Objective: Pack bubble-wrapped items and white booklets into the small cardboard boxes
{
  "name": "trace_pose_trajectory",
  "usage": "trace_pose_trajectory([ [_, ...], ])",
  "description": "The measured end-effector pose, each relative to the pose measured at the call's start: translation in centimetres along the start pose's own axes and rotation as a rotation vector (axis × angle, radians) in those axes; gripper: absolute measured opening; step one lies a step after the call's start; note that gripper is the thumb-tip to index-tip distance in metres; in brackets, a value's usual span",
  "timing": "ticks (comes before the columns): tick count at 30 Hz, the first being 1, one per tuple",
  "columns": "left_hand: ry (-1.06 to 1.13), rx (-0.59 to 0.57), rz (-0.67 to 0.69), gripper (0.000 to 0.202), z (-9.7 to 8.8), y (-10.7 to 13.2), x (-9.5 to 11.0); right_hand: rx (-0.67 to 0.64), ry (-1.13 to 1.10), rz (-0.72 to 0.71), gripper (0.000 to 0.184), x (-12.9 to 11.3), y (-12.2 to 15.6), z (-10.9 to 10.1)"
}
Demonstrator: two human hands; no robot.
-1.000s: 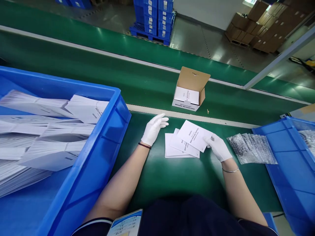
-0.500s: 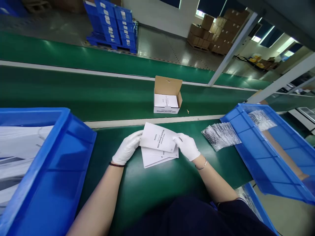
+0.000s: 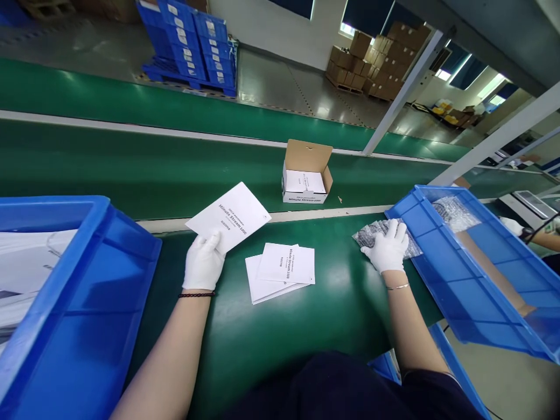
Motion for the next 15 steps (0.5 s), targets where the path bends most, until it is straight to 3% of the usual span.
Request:
trace_pose_trajectory([
  [3,0.015,-0.011,-0.003,0.037,0.2,0.1,-0.3,-0.249,-0.098,-0.025,0.022,-0.9,0.7,1.9],
  [5,0.008,-0.008,-0.003,0.035,0.1,0.1,-0.4,-0.409,-0.277,0.016,0.016,-1.2,0.9,2.7],
  [6,0.010,0.000,-0.002,0.033,-0.1,0.1,-0.5,-0.429,-0.388,0.038,0.019,-1.4,0.8,2.6],
  [8,0.008,0.020,-0.009,0.030,-0.4,0.0,-0.6,-0.341,-0.666,0.027,0.029,-2.3,-0.1,1.4],
  [11,-0.008,0.044,-0.019,0.028,-0.5,-0.1,-0.6,-0.236,-1.284,-0.199,0.051,-6.0,-2.3,-0.2],
  [13,0.009,0.048,-0.024,0.030,-0.3,0.0,-0.5,-0.319,-1.691,-0.277,0.061,-9.1,-3.6,0.4],
  [15,0.013,0.051,-0.030,0.033,-0.3,0.2,-0.4,-0.430,-1.922,-0.212,0.056,-11.7,-4.5,1.9],
])
Point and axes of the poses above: each hand's wrist, its own y-axis away from the middle knuckle, its own z-axis out of the palm, x = y × z, the point moved 9 cm from there along -y, towards the middle knuckle, and after that the axes turned 12 degrees about -x, right-handed, at the moved point
